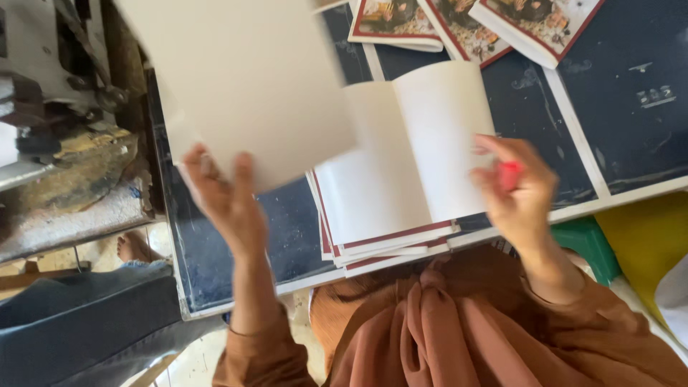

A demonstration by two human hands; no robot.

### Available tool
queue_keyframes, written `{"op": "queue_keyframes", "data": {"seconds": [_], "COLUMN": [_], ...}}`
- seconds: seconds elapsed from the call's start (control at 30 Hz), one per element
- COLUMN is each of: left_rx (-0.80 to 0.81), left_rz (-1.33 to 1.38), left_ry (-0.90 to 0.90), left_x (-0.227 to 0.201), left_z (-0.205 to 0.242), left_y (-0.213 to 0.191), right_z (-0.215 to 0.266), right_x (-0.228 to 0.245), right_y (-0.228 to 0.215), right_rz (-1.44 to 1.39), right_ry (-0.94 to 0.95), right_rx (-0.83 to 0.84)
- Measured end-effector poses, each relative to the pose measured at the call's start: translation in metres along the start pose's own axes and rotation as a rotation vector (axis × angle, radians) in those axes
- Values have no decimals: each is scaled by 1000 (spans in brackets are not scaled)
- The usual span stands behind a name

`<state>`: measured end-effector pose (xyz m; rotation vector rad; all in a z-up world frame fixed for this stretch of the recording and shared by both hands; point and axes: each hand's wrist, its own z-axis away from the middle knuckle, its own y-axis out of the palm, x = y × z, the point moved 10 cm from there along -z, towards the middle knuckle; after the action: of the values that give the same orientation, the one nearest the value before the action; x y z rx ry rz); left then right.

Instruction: The person inserts a white cover sheet into a stack of printed pages, closes the booklet, and smooths the cover with a red tool. They repeat this process for multiple booklets, stacking the finished items on the table.

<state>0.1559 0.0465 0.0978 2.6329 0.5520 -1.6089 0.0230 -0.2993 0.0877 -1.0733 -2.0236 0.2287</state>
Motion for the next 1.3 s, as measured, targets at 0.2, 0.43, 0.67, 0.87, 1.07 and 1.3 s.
{"op": "queue_keyframes", "data": {"seconds": [0.2, 0.43, 0.67, 0.87, 1.07, 1.3], "left_rx": [205, 439, 593, 597, 662, 689], "left_rz": [464, 87, -215, -319, -396, -447], "left_ry": [-217, -141, -43, 24, 20, 13], "left_x": [16, 63, 85, 81, 84, 73], "left_z": [77, 98, 111, 111, 114, 111], "left_y": [42, 34, 44, 50, 54, 58], "right_z": [21, 29, 24, 22, 28, 25], "right_x": [-3, 10, 25, 32, 13, 19], "right_y": [56, 61, 76, 80, 82, 84], "right_rz": [-330, -84, 265, 381, 474, 511], "right_ry": [246, 253, 26, -93, -109, -92], "right_rx": [180, 265, 354, 369, 361, 411]}}
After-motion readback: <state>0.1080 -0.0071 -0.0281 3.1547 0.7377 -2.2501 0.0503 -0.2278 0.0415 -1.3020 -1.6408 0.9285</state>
